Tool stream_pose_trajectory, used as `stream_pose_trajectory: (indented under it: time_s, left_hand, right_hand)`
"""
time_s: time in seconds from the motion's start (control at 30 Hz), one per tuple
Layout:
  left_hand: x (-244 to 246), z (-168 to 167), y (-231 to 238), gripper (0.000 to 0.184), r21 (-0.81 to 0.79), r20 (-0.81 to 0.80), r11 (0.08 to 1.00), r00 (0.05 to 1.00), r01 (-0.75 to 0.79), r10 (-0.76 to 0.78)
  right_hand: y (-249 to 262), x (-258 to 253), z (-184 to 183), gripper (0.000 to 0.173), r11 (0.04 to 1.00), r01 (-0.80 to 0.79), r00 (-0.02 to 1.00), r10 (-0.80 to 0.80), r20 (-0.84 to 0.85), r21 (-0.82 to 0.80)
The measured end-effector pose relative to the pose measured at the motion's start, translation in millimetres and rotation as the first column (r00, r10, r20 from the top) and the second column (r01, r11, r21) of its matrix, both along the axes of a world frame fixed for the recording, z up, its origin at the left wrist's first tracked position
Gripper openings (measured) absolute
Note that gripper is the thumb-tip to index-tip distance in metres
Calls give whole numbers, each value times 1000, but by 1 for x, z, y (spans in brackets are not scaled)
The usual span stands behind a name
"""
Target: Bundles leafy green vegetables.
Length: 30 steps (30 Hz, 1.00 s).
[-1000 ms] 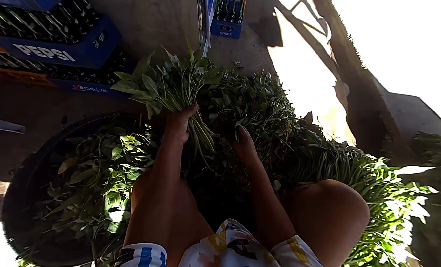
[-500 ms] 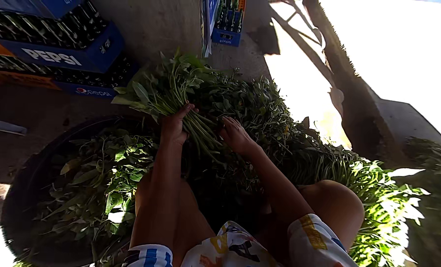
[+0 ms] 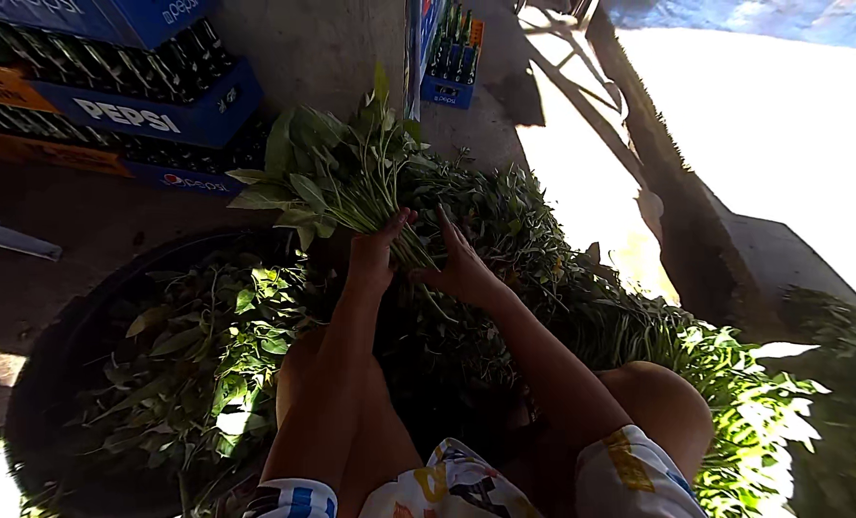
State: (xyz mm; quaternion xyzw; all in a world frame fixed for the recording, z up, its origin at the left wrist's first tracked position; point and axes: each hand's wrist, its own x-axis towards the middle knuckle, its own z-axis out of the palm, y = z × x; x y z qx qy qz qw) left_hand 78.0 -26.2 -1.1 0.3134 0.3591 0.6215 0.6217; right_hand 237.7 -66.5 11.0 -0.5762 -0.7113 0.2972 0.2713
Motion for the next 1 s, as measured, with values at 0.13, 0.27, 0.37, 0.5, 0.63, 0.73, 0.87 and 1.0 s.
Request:
stream_pose_trajectory:
  time_s: [0.13,0.27,0.37,0.5,0.63,0.73,0.87,1.0]
  left_hand:
    - [1,9,-22,39,161,228,945,921,284,-315]
    - [0,3,-27,60,324,246,860,843,393,-478]
    - [10,1,-26,66,277,213,884,873,376,-438]
    - [26,-4,-20,50,219,286,926,887,308,-363]
    - [38,-7,-12,35,220,244,949,929,226,-278]
    - [46,-6,-8,33,256,232,947,938,196,-257]
    - [61,-3,-5,26,163,259,974,946,157,-196]
    - [64,0,2,28,102,346,982,920,157,-183]
  right_hand:
    - [-4,5,8,119,985,-119,971,89,-223,-125]
    - [-13,10,11,92,942,-251,883,127,-452,-224]
    - [-12,13,12,71,930,-278,885,152,-441,-238]
    - [-15,25,25,78,965,-167,968,120,-220,-204]
    - [-28,33,35,79,991,-27,996,15,92,130]
    - [-30,37,29,37,933,-68,983,2,183,353]
    - [-29,34,8,22,773,-75,975,-76,209,630]
    - [-22,32,2,24,761,-91,977,-58,206,643]
